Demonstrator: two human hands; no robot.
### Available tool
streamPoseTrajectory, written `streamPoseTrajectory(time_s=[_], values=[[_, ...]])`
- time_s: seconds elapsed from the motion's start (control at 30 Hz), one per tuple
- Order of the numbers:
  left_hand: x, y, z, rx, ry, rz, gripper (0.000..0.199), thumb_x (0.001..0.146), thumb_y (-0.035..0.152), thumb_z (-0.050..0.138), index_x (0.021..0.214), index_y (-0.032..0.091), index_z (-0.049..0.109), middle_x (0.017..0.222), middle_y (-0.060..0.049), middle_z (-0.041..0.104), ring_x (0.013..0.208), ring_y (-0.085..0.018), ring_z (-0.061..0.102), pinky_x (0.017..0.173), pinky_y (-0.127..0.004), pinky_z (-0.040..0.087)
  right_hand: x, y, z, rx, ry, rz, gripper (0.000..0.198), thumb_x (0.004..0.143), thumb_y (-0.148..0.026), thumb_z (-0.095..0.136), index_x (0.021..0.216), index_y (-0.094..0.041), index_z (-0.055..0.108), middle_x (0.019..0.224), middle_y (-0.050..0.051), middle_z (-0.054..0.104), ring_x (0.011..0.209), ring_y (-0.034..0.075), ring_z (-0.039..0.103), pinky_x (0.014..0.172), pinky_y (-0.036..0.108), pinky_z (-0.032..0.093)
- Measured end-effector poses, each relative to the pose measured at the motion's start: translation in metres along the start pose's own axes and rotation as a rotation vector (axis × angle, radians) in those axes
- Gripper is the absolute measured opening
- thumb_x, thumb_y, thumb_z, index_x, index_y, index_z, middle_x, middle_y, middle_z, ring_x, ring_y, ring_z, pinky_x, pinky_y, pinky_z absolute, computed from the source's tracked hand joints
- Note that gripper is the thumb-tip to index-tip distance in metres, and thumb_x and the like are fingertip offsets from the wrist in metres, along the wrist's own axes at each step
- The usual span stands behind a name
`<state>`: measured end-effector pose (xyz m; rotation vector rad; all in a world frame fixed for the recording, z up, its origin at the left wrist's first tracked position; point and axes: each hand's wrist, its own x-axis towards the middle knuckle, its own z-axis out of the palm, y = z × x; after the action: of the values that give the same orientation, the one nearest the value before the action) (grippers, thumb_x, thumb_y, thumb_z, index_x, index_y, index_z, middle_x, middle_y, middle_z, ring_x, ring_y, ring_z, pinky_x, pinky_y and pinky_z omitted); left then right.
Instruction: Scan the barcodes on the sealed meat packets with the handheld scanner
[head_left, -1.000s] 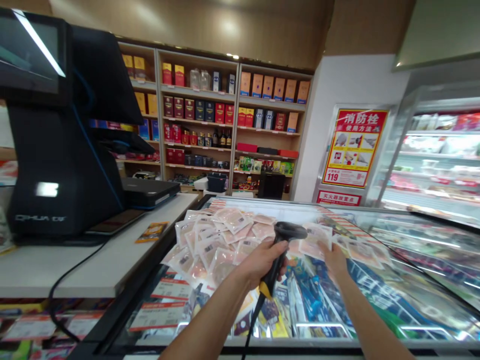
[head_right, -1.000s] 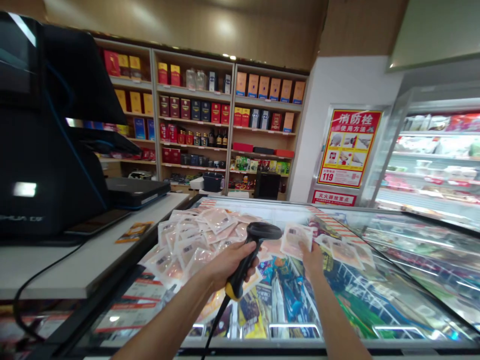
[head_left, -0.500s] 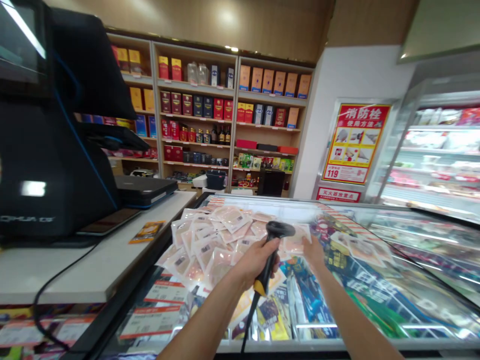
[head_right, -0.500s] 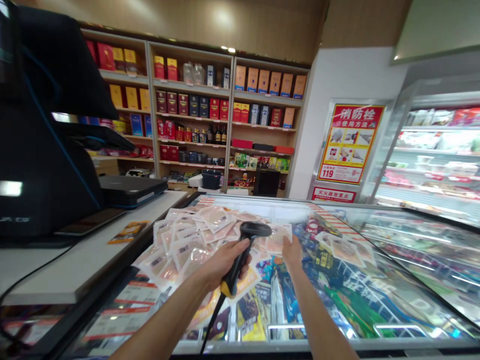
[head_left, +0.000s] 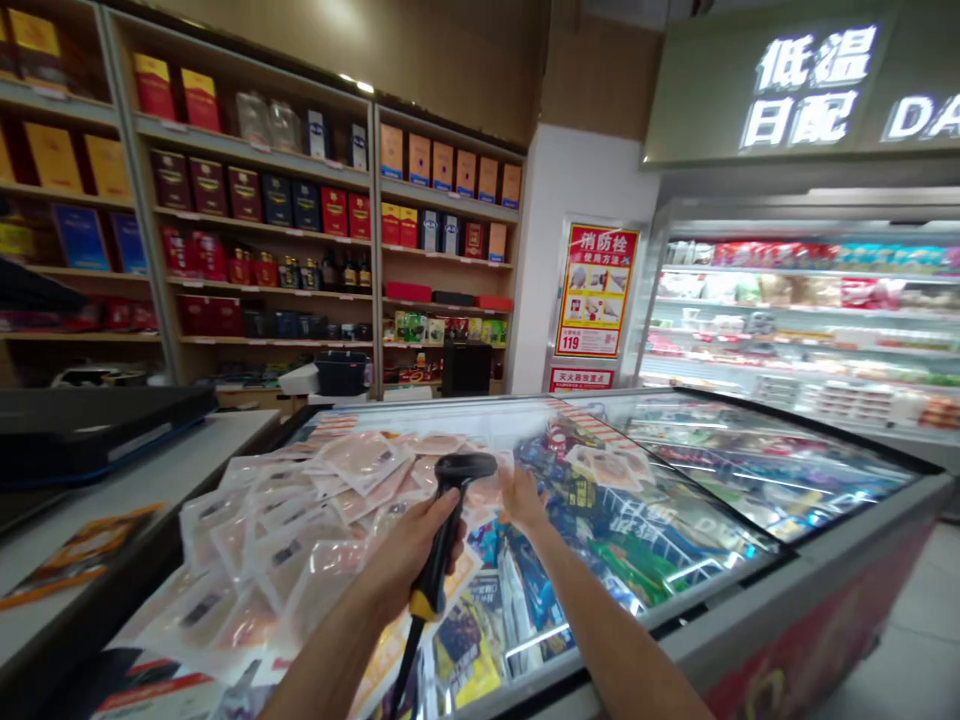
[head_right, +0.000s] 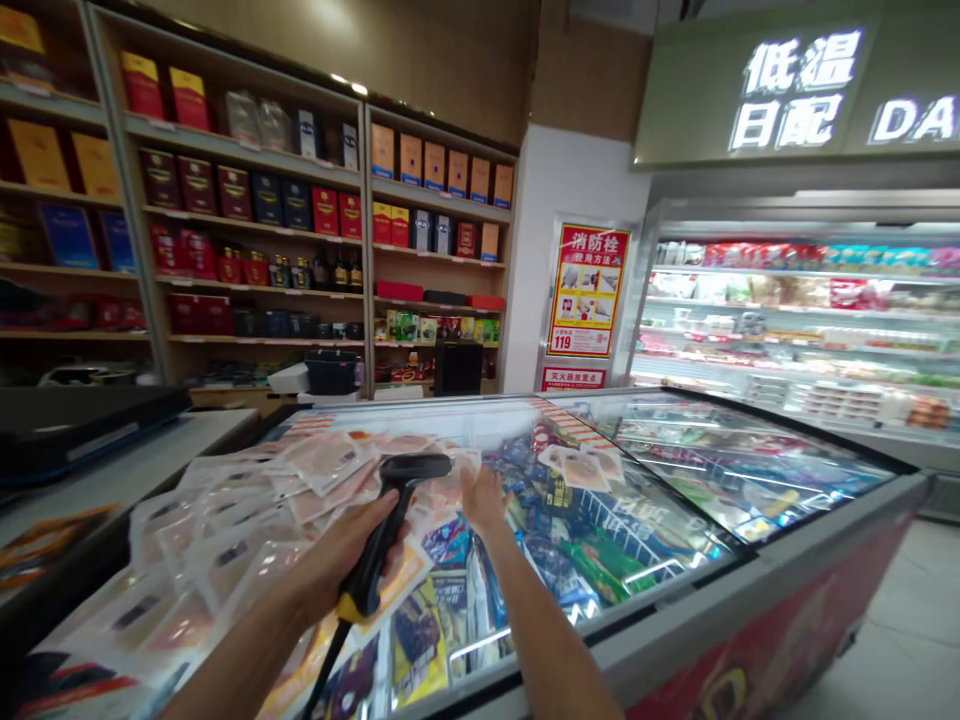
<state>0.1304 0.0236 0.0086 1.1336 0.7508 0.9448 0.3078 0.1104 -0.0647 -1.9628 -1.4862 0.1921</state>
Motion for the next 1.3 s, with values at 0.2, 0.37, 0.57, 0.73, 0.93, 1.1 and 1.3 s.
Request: streamPoseTrajectory(time_s=[0.2,0.37,0.57,0.73,0.93,1.1,1.3], values=[[0.003,-0.001,-0.001,-0.019,-0.019,-0.062,0.031,0.067,0.045,0.048,0.062,0.015,0.045,0.048,0.003,0.047,0.037,-0.005,0.042,0.036,-0.017,0.034,0.004,0.006,-0.004,-0.118,-0.031,-0.011,0.057,0.076,-0.051,0.012,0.117,-0.018,0.035,0.122,0.011,0.036,0.116,0.025,0.023,0.089,0.048,0.020],[0.004,-0.003,-0.004,-0.044,0.018,-0.054,0.030,0.067,0.044,0.049,0.063,0.015,0.044,0.050,0.003,0.049,0.037,-0.004,0.042,0.036,-0.017,0.033,0.021,0.041,-0.028,-0.184,0.075,0.105,0.058,0.075,-0.050,0.017,0.121,-0.016,0.030,0.126,0.014,0.030,0.116,0.028,0.021,0.086,0.054,0.018],[0.004,-0.002,-0.004,-0.049,0.036,-0.060,0.030,0.067,0.045,0.048,0.063,0.015,0.044,0.050,0.003,0.048,0.037,-0.004,0.041,0.036,-0.016,0.032,0.049,0.100,-0.058,-0.417,0.144,0.137,0.049,0.074,-0.048,0.024,0.117,-0.027,0.036,0.127,0.010,0.027,0.115,0.032,0.019,0.083,0.056,0.017],[0.000,-0.001,-0.001,-0.038,0.095,-0.034,0.029,0.066,0.044,0.049,0.062,0.015,0.043,0.048,0.004,0.047,0.037,-0.005,0.040,0.035,-0.017,0.031,0.078,0.122,-0.068,-0.563,0.122,0.089,0.048,0.073,-0.048,0.026,0.115,-0.028,0.038,0.127,0.009,0.027,0.115,0.032,0.019,0.084,0.055,0.016],[0.004,-0.003,-0.001,-0.016,0.085,-0.076,0.031,0.064,0.046,0.050,0.062,0.015,0.045,0.048,0.003,0.048,0.037,-0.006,0.041,0.036,-0.018,0.030,0.103,0.139,-0.072,-0.573,0.034,0.080,0.044,0.072,-0.048,0.028,0.109,-0.031,0.043,0.121,0.007,0.034,0.108,0.033,0.029,0.078,0.058,0.023],[0.005,-0.003,0.000,0.002,0.055,-0.098,0.031,0.065,0.045,0.050,0.062,0.015,0.046,0.048,0.003,0.048,0.038,-0.006,0.042,0.037,-0.018,0.032,0.092,0.146,-0.078,-0.549,-0.050,-0.005,0.043,0.073,-0.049,0.025,0.106,-0.030,0.045,0.112,0.007,0.044,0.102,0.030,0.035,0.075,0.057,0.027],[0.003,-0.003,0.003,0.016,0.044,-0.079,0.030,0.067,0.045,0.047,0.065,0.015,0.046,0.054,0.003,0.049,0.040,-0.005,0.043,0.039,-0.018,0.033,0.050,0.137,-0.077,-0.477,0.005,-0.038,0.044,0.071,-0.052,0.027,0.106,-0.031,0.045,0.118,0.005,0.040,0.110,0.030,0.028,0.077,0.055,0.028]])
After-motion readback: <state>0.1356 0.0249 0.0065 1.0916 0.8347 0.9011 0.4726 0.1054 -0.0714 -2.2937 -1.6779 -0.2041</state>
